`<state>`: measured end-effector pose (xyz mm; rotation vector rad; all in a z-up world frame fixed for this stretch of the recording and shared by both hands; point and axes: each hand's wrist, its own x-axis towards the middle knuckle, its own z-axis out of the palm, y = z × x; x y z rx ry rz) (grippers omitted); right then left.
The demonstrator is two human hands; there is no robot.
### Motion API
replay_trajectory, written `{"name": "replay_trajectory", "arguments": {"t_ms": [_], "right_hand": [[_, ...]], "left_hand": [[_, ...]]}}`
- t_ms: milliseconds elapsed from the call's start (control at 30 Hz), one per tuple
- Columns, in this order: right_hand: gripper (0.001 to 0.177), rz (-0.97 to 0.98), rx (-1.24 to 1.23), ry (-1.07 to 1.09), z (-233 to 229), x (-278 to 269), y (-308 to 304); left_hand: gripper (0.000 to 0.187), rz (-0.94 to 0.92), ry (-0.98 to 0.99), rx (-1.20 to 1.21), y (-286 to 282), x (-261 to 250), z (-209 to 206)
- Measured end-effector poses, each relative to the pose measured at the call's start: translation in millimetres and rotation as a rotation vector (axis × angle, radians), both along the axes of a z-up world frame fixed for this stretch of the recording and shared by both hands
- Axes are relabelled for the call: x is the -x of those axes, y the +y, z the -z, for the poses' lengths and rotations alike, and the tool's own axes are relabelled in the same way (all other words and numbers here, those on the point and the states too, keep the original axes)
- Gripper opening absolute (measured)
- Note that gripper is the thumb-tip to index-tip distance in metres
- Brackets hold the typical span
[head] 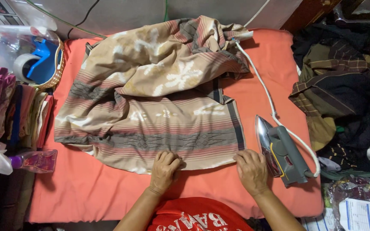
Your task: Ironing a patterned sarong on a flat mattress surface.
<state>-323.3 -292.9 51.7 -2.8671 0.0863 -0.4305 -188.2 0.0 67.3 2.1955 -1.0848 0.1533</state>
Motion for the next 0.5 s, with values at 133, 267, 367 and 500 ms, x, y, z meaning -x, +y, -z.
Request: {"name": "replay_trajectory", "arguments": {"t_ms": [133, 267, 367, 500], "right_hand": [[0.008, 0.197, 0.094, 0.202, 7.9, 13.1, -21.9], [0.014, 0.325, 0.224, 0.1, -61.4, 10.6, -29.1], [0.028, 0.406, 0.238, 0.003, -71.8, 13.3, -43.4], [0.046, 0.473, 0.185, -0.027, -52.8, 13.3, -66.4]], "left_hand": [[0.018, -0.002, -0.042, -0.005, 4.7, 8.2, 9.5], [0.031, -0.096, -0.028, -0.045, 6.3, 11.6, 9.3], [0.048, -0.175, -0.004, -0.036, 5.6, 15.9, -4.1], [0.056, -0.252, 0.045, -0.019, 15.8, 19.6, 11.5]]}}
